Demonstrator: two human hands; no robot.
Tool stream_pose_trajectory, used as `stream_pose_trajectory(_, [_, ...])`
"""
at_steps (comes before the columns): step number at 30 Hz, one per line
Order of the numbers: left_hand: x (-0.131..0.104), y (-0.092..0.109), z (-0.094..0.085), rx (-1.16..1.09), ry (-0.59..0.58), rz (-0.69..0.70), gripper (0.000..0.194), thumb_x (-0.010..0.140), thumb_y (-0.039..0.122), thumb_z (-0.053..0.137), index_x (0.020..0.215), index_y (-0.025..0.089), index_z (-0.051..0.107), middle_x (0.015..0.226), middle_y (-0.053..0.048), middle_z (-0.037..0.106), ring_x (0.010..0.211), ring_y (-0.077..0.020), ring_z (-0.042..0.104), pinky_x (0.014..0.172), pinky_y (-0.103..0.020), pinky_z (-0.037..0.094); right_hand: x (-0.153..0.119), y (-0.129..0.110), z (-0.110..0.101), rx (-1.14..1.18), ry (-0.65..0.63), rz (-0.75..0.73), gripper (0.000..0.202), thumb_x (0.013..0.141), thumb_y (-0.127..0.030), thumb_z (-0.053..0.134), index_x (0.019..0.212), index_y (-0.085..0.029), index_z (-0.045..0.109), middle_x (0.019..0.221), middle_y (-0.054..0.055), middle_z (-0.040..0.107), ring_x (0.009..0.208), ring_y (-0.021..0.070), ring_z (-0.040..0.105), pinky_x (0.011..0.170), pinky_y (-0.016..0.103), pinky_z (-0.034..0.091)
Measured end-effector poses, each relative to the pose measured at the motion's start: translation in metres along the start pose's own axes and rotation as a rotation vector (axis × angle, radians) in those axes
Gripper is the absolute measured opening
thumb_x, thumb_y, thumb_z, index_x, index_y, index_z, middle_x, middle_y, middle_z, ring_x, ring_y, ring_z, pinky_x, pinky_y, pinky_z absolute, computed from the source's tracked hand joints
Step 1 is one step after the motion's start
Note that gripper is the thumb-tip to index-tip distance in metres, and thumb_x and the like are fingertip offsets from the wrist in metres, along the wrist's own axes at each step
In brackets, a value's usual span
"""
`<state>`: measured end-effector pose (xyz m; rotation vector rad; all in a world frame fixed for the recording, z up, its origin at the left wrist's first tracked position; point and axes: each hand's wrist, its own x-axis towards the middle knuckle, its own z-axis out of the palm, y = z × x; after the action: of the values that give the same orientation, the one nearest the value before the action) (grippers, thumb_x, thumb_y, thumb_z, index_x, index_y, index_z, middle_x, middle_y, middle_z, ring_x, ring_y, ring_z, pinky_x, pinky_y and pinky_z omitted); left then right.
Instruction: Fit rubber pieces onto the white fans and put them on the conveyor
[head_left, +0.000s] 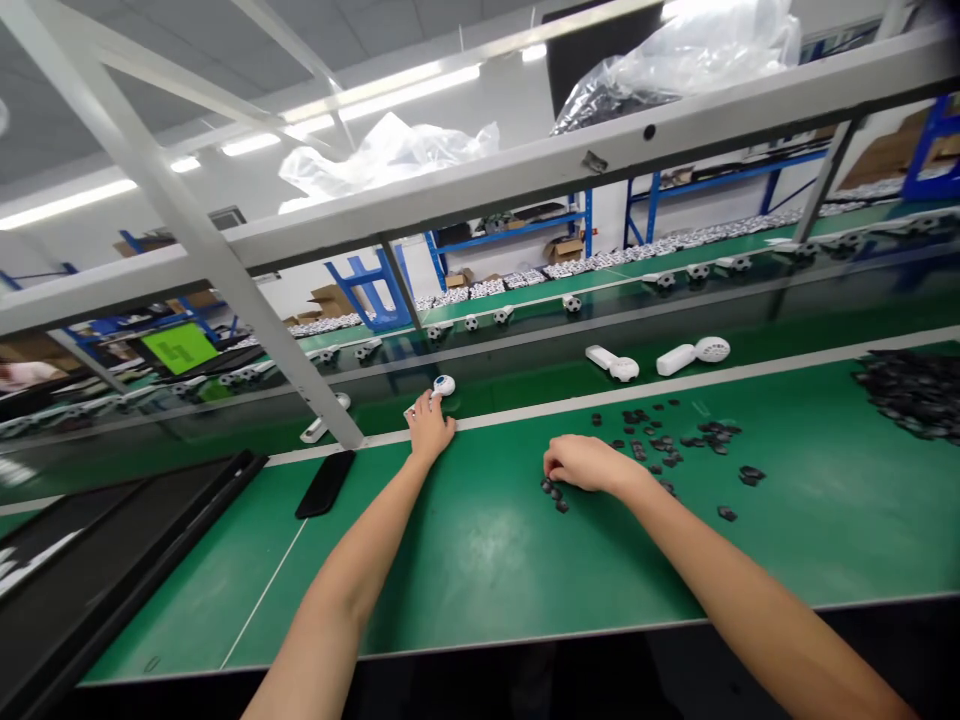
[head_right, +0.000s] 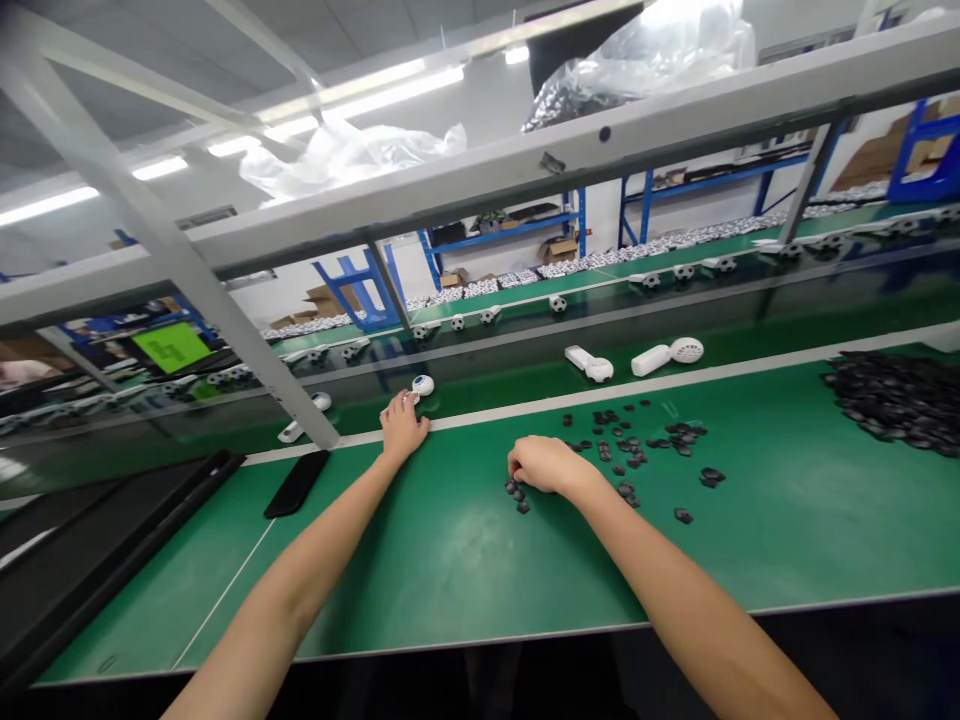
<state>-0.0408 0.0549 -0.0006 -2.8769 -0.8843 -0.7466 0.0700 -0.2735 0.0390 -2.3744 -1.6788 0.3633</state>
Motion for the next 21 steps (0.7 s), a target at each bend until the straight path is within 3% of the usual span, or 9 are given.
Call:
stream_pose_trajectory(3, [0.025, 0.003, 0.014, 0.021, 0.017, -0.052, 0.067, 0.093, 0.028, 0.049, 0.157, 0.011, 0.039, 0.17, -0.023, 0.025, 0.154, -0.0387, 0.027, 0.121, -0.056, 0.024, -0.003, 0.006, -0.004, 0.009, 0.006, -0.001, 0.024, 0.098, -0.022, 0.059, 0.102, -0.025, 0.082, 0.111, 0.008, 0.077, 0.1, 0.0241, 0.071, 0.073, 0.027, 0.047])
stream_pose_trajectory(5, [0.038, 0.002, 0.024, 0.039, 0.019, -0.094, 0.068, 0.094, 0.03, 0.048, 0.158, 0.007, 0.036, 0.168, -0.028, 0.026, 0.154, -0.041, 0.027, 0.122, -0.058, 0.021, -0.005, 0.008, -0.007, 0.017, 0.01, 0.001, 0.025, 0.098, -0.023, 0.058, 0.104, -0.025, 0.081, 0.111, 0.007, 0.077, 0.1, 0.0242, 0.071, 0.074, 0.028, 0.048])
stream_pose_trajectory(8, [0.049, -0.003, 0.037, 0.066, -0.015, -0.158, 0.065, 0.098, 0.033, 0.045, 0.154, 0.0, 0.039, 0.149, -0.035, 0.05, 0.143, -0.0449, 0.042, 0.119, -0.063, 0.019, -0.006, 0.005, -0.008, 0.027, 0.01, 0.003, 0.023, 0.097, -0.024, 0.058, 0.102, -0.026, 0.08, 0.111, 0.006, 0.078, 0.1, 0.0235, 0.071, 0.073, 0.027, 0.048])
stream_pose_trajectory(10, [0.051, -0.005, 0.042, 0.083, -0.034, -0.166, 0.06, 0.1, 0.033, 0.04, 0.151, 0.001, 0.044, 0.137, -0.033, 0.059, 0.134, -0.0439, 0.05, 0.119, -0.064, 0.019, -0.005, 0.0, -0.006, 0.025, 0.012, 0.014, 0.019, 0.097, -0.028, 0.06, 0.101, -0.026, 0.079, 0.107, 0.005, 0.078, 0.097, 0.023, 0.072, 0.071, 0.027, 0.047])
stream_pose_trajectory(15, [0.048, -0.004, 0.039, 0.115, -0.041, -0.072, 0.061, 0.098, 0.035, 0.045, 0.153, 0.008, 0.044, 0.143, -0.027, 0.055, 0.135, -0.0407, 0.048, 0.116, -0.054, 0.028, 0.001, -0.015, 0.003, -0.025, 0.025, 0.096, 0.022, 0.09, -0.043, 0.071, 0.092, -0.021, 0.077, 0.097, 0.008, 0.079, 0.089, 0.0263, 0.074, 0.069, 0.029, 0.048])
stream_pose_trajectory(18, [0.049, -0.002, 0.035, 0.132, -0.071, -0.046, 0.059, 0.095, 0.041, 0.05, 0.145, 0.01, 0.055, 0.136, -0.026, 0.058, 0.129, -0.0417, 0.052, 0.107, -0.051, 0.037, 0.005, -0.024, 0.008, -0.061, 0.033, 0.145, 0.016, 0.085, -0.034, 0.074, 0.085, -0.018, 0.078, 0.095, 0.013, 0.079, 0.09, 0.0297, 0.075, 0.07, 0.031, 0.05])
stream_pose_trajectory(21, [0.053, -0.002, 0.033, 0.146, -0.102, -0.044, 0.054, 0.094, 0.046, 0.049, 0.132, 0.011, 0.065, 0.125, -0.025, 0.065, 0.121, -0.0421, 0.057, 0.1, -0.05, 0.042, 0.007, -0.031, 0.014, -0.085, 0.072, 0.177, 0.013, 0.086, -0.021, 0.069, 0.092, -0.015, 0.079, 0.099, 0.018, 0.079, 0.096, 0.0321, 0.075, 0.076, 0.035, 0.052])
